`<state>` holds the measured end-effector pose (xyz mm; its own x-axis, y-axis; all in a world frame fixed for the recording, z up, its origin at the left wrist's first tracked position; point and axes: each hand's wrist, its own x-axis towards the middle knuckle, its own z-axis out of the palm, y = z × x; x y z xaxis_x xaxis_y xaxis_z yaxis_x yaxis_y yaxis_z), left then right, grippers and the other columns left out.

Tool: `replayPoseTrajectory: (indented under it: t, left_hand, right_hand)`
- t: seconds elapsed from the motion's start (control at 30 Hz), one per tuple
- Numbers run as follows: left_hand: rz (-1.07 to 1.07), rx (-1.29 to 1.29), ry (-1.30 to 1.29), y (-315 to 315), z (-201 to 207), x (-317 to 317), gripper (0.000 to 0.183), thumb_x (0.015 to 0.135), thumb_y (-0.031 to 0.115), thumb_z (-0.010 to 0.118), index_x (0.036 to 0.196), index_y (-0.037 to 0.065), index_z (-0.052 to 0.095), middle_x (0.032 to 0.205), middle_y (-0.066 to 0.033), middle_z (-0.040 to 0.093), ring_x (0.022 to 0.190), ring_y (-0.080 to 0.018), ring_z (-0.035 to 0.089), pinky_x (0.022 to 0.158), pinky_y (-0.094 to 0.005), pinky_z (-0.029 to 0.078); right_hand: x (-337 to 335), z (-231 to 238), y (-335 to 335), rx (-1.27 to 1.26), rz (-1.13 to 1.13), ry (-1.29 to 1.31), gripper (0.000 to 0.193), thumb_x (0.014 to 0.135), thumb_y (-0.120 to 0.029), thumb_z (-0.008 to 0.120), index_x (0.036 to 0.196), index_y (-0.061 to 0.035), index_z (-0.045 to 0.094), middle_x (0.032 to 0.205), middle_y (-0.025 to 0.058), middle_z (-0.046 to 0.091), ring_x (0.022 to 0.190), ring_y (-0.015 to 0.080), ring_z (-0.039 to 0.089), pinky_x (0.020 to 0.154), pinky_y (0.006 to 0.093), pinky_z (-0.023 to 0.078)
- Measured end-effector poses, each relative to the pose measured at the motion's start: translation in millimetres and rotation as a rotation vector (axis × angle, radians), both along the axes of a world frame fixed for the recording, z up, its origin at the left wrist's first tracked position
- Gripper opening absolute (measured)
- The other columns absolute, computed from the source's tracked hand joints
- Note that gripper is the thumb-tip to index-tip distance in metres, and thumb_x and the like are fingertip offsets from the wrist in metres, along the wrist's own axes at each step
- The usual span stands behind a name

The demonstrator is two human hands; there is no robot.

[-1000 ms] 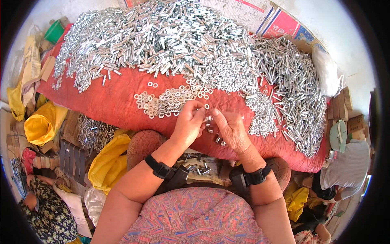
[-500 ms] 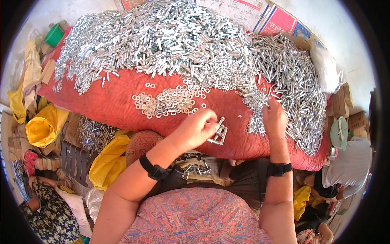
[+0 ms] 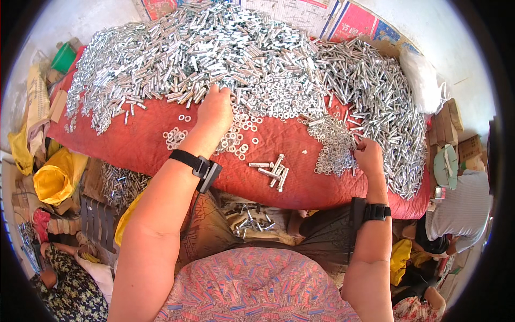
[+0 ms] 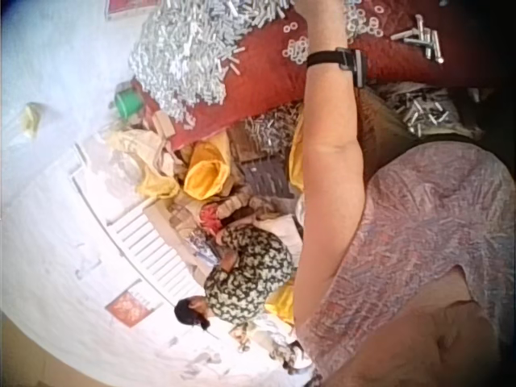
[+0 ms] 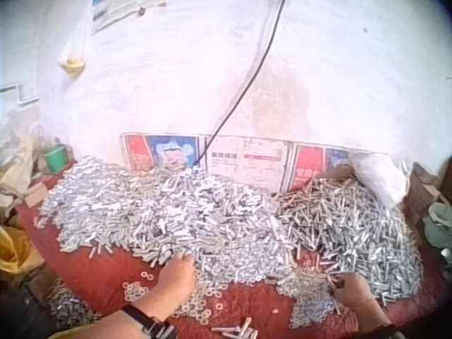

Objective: The recorder is putting washers onto bolts and sorting the hardware into piles.

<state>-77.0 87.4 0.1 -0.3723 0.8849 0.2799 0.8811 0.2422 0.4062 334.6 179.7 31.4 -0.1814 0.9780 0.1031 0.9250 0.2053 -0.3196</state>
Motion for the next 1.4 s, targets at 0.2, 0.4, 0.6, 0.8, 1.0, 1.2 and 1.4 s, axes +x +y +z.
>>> replayPoseTrajectory:
  t: [0.2,0.4,0.6,0.8,1.0,1.2,1.4]
  left_hand:
    - [-0.042,0.161,-0.468,-16.1,-4.3,-5.6,0.011,0.086,0.009,0.064,0.092,0.001,0.061,0.082,-0.009,0.062,0.07,-0.0247,0.061,0.062,-0.0365,0.049]
    - [-0.13,0.057,-1.749,-76.1,17.5,40.9,0.014,0.094,0.013,0.059,0.102,0.002,0.06,0.084,-0.0042,0.062,0.064,-0.0065,0.053,0.049,-0.0186,0.036]
    - [-0.186,0.015,-1.951,-98.8,13.7,69.0,0.016,0.095,0.014,0.057,0.104,0.001,0.061,0.086,-0.005,0.062,0.065,-0.0081,0.053,0.049,-0.0184,0.036]
    - [-0.21,0.008,-2.023,-101.0,-0.8,79.0,0.012,0.094,0.013,0.057,0.104,0.006,0.06,0.086,-0.0041,0.063,0.067,-0.0092,0.054,0.051,-0.0204,0.038]
    - [-0.094,0.188,-1.94,-101.3,1.5,76.8,0.015,0.093,0.014,0.061,0.104,0.005,0.056,0.085,-0.0023,0.063,0.067,-0.0082,0.058,0.052,-0.02,0.041]
    - [-0.111,0.206,-1.847,-101.8,4.1,80.3,0.014,0.094,0.016,0.06,0.104,0.006,0.056,0.082,0.0001,0.061,0.07,-0.0074,0.056,0.054,-0.0211,0.04]
    - [-0.086,0.232,-1.855,-100.3,2.6,82.7,0.014,0.094,0.016,0.061,0.104,0.007,0.056,0.078,0.001,0.059,0.065,-0.0064,0.053,0.052,-0.0201,0.037]
  right_hand:
    - [-14.6,1.7,-8.3,0.063,0.038,-0.219,0.013,0.074,-0.007,0.055,0.085,-0.0026,0.058,0.09,0.0195,0.064,0.083,0.0395,0.063,0.072,0.0476,0.048]
    - [-23.7,6.9,-9.8,0.127,0.041,-0.247,0.019,0.076,-0.006,0.055,0.095,-0.0026,0.054,0.094,0.0224,0.063,0.087,0.0435,0.061,0.076,0.0519,0.048]
    - [-82.5,21.2,-45.2,-0.176,0.116,0.822,0.034,0.081,0.003,0.059,0.115,0.0011,0.056,0.078,0.0083,0.065,0.058,0.0118,0.058,0.05,0.0251,0.046]
    - [-161.0,7.6,-105.5,-0.494,0.283,1.178,0.036,0.083,0.007,0.061,0.118,-0.0002,0.054,0.077,0.004,0.063,0.06,0.0064,0.057,0.051,0.0206,0.045]
    - [-177.3,-4.8,-132.2,-0.449,0.448,0.94,0.036,0.081,0.005,0.063,0.116,-0.0006,0.055,0.076,0.0039,0.061,0.063,0.0085,0.058,0.057,0.0243,0.048]
    - [-182.5,7.6,-134.1,-0.428,0.595,0.694,0.053,0.078,0.004,0.062,0.129,-0.001,0.05,0.072,0.0101,0.059,0.062,0.0178,0.06,0.06,0.0303,0.049]
    - [-184.7,15.0,-133.0,-0.42,0.68,0.561,0.066,0.076,0.004,0.059,0.14,-0.0013,0.041,0.071,0.0127,0.059,0.063,0.0247,0.061,0.062,0.0338,0.05]
